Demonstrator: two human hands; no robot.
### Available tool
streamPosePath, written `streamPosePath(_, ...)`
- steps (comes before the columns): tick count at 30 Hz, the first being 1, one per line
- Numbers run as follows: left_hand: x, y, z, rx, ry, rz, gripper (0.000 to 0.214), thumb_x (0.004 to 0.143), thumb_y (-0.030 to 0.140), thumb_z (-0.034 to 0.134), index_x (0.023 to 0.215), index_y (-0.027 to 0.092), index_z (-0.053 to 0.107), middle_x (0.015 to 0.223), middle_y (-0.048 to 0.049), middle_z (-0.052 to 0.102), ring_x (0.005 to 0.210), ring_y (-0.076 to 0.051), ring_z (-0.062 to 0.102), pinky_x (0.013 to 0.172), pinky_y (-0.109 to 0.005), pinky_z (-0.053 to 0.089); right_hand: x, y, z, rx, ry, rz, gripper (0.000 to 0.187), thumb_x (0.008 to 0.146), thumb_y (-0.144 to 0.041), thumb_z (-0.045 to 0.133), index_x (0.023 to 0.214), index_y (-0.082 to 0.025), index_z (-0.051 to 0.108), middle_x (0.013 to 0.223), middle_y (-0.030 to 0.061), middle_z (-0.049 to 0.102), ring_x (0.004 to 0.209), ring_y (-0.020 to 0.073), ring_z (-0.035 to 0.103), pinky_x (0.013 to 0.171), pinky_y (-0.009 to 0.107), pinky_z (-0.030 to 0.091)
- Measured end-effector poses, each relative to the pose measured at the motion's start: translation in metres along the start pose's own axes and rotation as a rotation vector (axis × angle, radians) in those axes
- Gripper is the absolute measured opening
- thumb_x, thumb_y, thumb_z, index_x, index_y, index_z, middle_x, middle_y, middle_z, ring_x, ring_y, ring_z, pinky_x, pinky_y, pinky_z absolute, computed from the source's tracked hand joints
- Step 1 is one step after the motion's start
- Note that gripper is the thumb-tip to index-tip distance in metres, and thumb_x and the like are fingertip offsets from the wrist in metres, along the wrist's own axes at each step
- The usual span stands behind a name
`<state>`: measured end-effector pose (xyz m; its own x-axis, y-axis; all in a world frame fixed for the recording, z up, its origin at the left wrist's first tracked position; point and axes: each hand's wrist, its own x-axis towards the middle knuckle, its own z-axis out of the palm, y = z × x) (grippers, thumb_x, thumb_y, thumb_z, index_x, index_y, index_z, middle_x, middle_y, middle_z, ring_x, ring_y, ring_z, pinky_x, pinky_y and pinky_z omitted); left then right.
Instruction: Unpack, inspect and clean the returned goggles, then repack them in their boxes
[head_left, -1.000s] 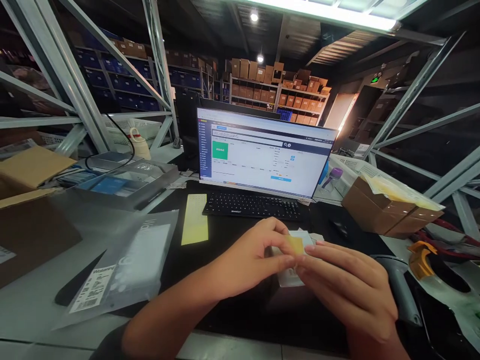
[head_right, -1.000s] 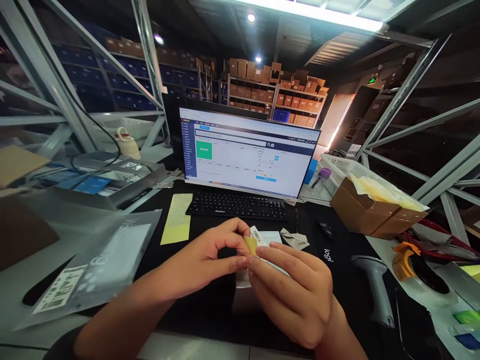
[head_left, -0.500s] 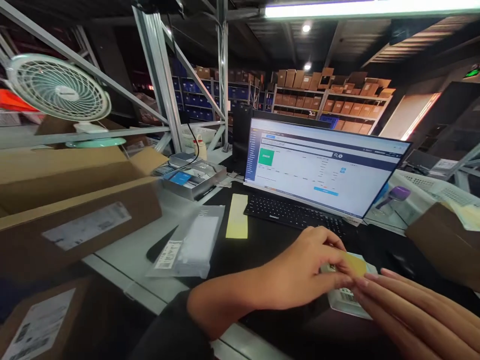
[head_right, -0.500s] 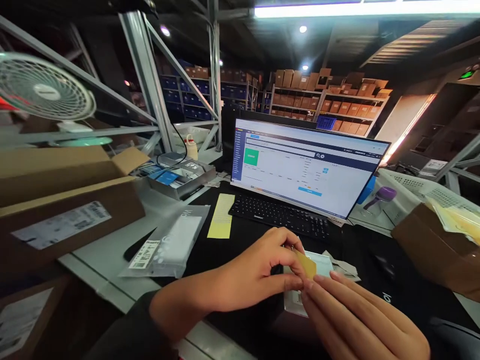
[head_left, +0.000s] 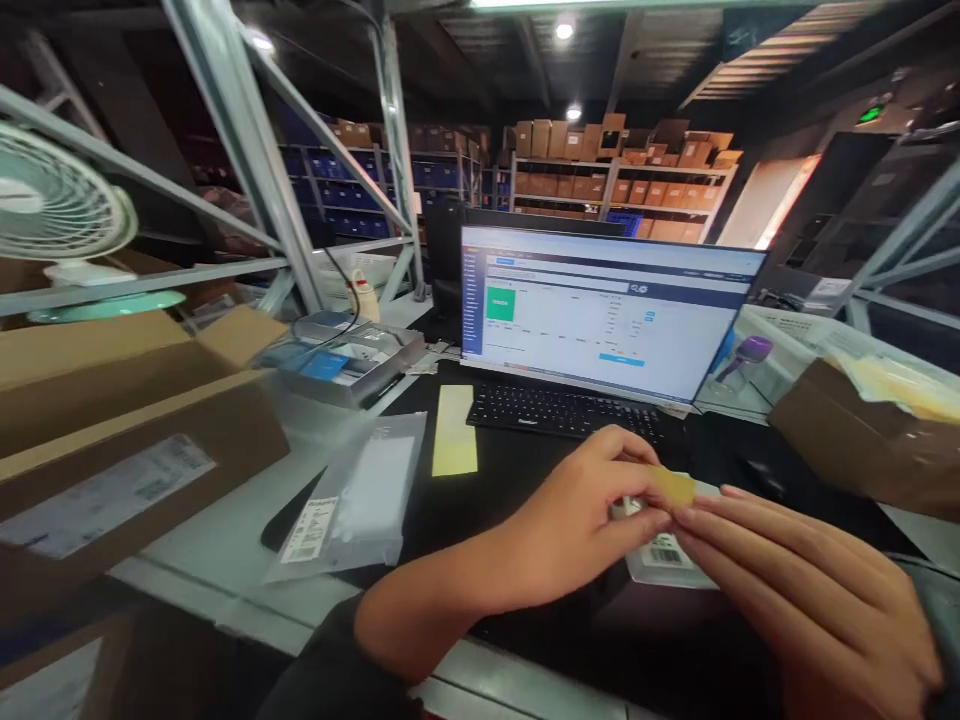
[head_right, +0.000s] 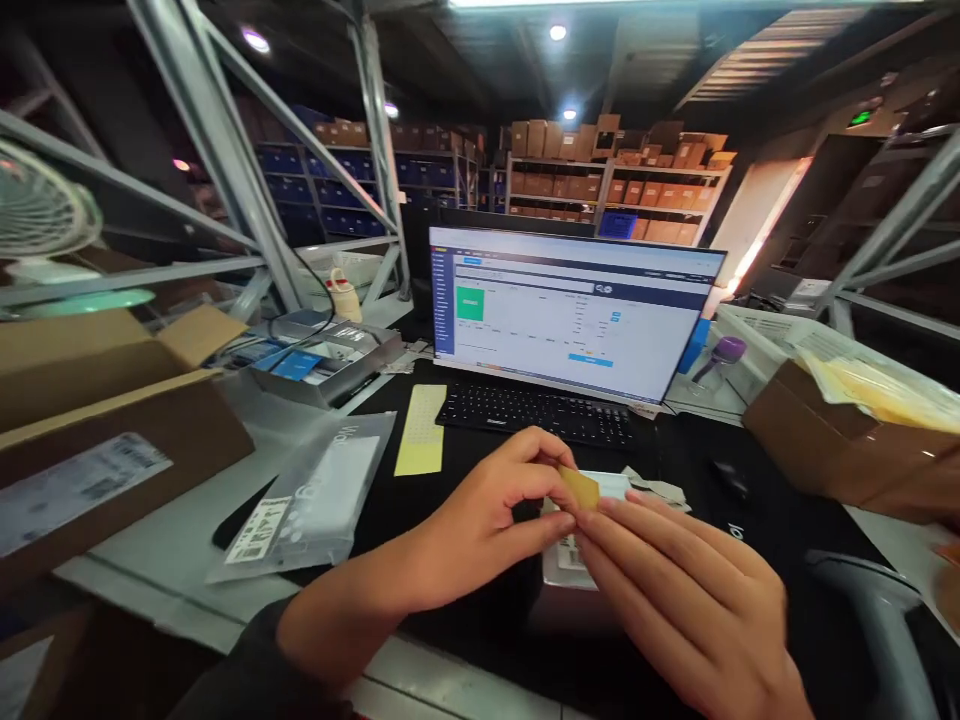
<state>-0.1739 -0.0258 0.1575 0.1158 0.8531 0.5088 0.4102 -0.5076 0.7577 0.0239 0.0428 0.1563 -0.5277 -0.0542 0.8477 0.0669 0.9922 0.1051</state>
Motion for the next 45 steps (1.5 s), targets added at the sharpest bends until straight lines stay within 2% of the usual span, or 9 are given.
streamPosePath(5,0.006,-0.008,0.002,-0.007,0.043,-0.006,0.012,0.094,0.016,0.063,0.094,0.022,0.073,0.108,-0.0022,0.056,0.103,-0.015,0.058,0.093,-0.026,0.045,0.002,0.029,0.004,-0.142,-0.022,-0.241,0.017,0.096,-0.007,0.061,0.101,-0.012,0.077,0.104,0.0062,0.08,0.099,0.0176,0.075,0.091,0.031,0.064)
streamPosePath(11,0.013,-0.02,-0.002,-0.155,-0.035,-0.091,0.012,0.094,0.022,0.063,0.092,0.024,0.075,0.104,-0.002,0.057,0.099,-0.016,0.058,0.09,-0.027,0.044,0.007,0.036,0.012,-0.075,0.04,-0.238,0.015,0.095,-0.008,0.062,0.09,-0.011,0.076,0.095,0.0066,0.08,0.093,0.0166,0.075,0.085,0.031,0.065)
streamPosePath(19,0.016,-0.022,0.0,-0.257,-0.037,-0.161,0.01,0.09,0.022,0.067,0.085,0.02,0.075,0.102,-0.0032,0.056,0.093,-0.016,0.057,0.085,-0.027,0.047,0.006,0.034,0.01,-0.081,-0.001,-0.216,0.011,0.093,-0.008,0.066,0.097,-0.012,0.076,0.096,0.0057,0.08,0.098,0.0191,0.074,0.081,0.031,0.066)
streamPosePath(22,0.016,-0.022,-0.002,-0.249,0.009,-0.113,0.009,0.091,0.021,0.066,0.085,0.019,0.073,0.102,-0.0035,0.055,0.098,-0.016,0.058,0.089,-0.027,0.046,0.0,0.041,0.016,-0.062,0.064,-0.159,0.017,0.093,-0.008,0.065,0.104,-0.015,0.076,0.103,0.0067,0.079,0.101,0.0196,0.073,0.089,0.036,0.064)
streamPosePath(26,0.016,-0.022,-0.007,-0.173,0.137,-0.076,0.01,0.093,0.022,0.065,0.085,0.019,0.071,0.104,-0.0039,0.054,0.1,-0.016,0.056,0.09,-0.026,0.046,-0.005,0.045,0.022,-0.041,0.186,-0.007,0.025,0.086,-0.002,0.069,0.105,-0.017,0.077,0.107,0.0097,0.077,0.1,0.0215,0.073,0.086,0.036,0.064)
streamPosePath(30,0.015,-0.023,-0.004,-0.095,0.263,-0.053,0.01,0.094,0.023,0.065,0.086,0.021,0.07,0.105,-0.0039,0.054,0.1,-0.016,0.056,0.088,-0.026,0.047,0.002,0.038,0.022,0.068,0.184,0.137,0.02,0.087,-0.005,0.071,0.102,-0.017,0.077,0.098,0.0076,0.079,0.088,0.0166,0.075,0.081,0.029,0.063)
streamPosePath(33,0.013,-0.023,0.006,-0.022,0.297,-0.03,0.01,0.095,0.023,0.063,0.088,0.022,0.07,0.106,-0.0038,0.053,0.104,-0.017,0.055,0.09,-0.027,0.047,0.007,0.03,0.022,0.14,0.165,0.229,0.013,0.087,-0.01,0.074,0.098,-0.017,0.077,0.091,0.0066,0.079,0.081,0.0148,0.075,0.075,0.024,0.063)
streamPosePath(39,0.009,-0.024,0.021,0.075,0.336,-0.014,0.012,0.095,0.021,0.064,0.086,0.024,0.072,0.112,-0.0046,0.054,0.114,-0.018,0.054,0.09,-0.026,0.049,0.003,0.027,0.028,0.142,0.199,0.267,0.008,0.084,-0.012,0.077,0.091,-0.017,0.076,0.086,0.005,0.079,0.076,0.0149,0.075,0.07,0.024,0.063)
streamPosePath(45,0.009,-0.023,0.027,0.134,0.421,0.027,0.011,0.092,0.018,0.067,0.086,0.025,0.074,0.124,-0.0028,0.053,0.104,-0.014,0.059,0.078,-0.021,0.054,-0.001,0.03,0.032,0.096,0.204,0.233,0.007,0.087,-0.011,0.073,0.089,-0.018,0.074,0.084,0.0054,0.079,0.074,0.0164,0.075,0.069,0.026,0.063)
